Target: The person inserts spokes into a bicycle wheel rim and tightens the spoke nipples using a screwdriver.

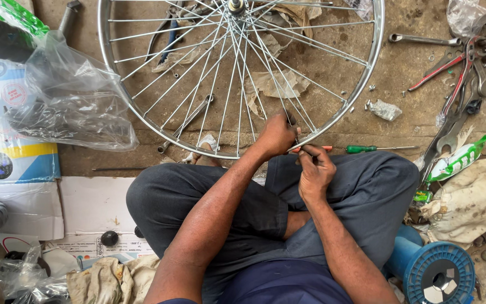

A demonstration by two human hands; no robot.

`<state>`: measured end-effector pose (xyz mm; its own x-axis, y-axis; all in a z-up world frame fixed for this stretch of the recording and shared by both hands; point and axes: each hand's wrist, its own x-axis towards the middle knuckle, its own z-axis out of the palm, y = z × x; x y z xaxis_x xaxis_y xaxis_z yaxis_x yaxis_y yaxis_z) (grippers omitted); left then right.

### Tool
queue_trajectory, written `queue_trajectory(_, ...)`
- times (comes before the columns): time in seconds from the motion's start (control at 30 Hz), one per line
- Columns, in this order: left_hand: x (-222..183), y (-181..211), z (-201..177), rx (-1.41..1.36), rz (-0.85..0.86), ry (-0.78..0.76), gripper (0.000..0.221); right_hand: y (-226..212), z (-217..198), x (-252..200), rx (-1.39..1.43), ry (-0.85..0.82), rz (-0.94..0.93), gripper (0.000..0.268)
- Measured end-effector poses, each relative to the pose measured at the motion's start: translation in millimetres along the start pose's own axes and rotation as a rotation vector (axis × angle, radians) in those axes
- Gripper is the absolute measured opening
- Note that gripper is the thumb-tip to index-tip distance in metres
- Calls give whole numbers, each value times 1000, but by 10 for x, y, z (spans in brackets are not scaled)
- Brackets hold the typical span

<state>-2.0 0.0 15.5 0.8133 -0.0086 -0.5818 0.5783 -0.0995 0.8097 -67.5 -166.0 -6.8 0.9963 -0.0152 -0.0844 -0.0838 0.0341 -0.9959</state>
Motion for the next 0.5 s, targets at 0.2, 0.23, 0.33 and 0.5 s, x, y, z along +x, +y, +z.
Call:
queue_trajectory(0.2, 17, -33, 5, 113, 148, 63, 30, 49, 40, 95, 42, 46, 19, 17)
queue_trajectory(0.23, 19, -23, 8, 102, 124, 41, 31, 37, 34, 106, -22, 23, 0, 17)
queue_trajectory(0.33, -26, 26, 9, 51, 49, -14, 34, 4, 0, 105, -147, -50, -54, 17)
queue_trajectory(0.5, -82, 111, -45, 66, 52, -20, 36, 56, 0, 87, -133, -78, -101, 16)
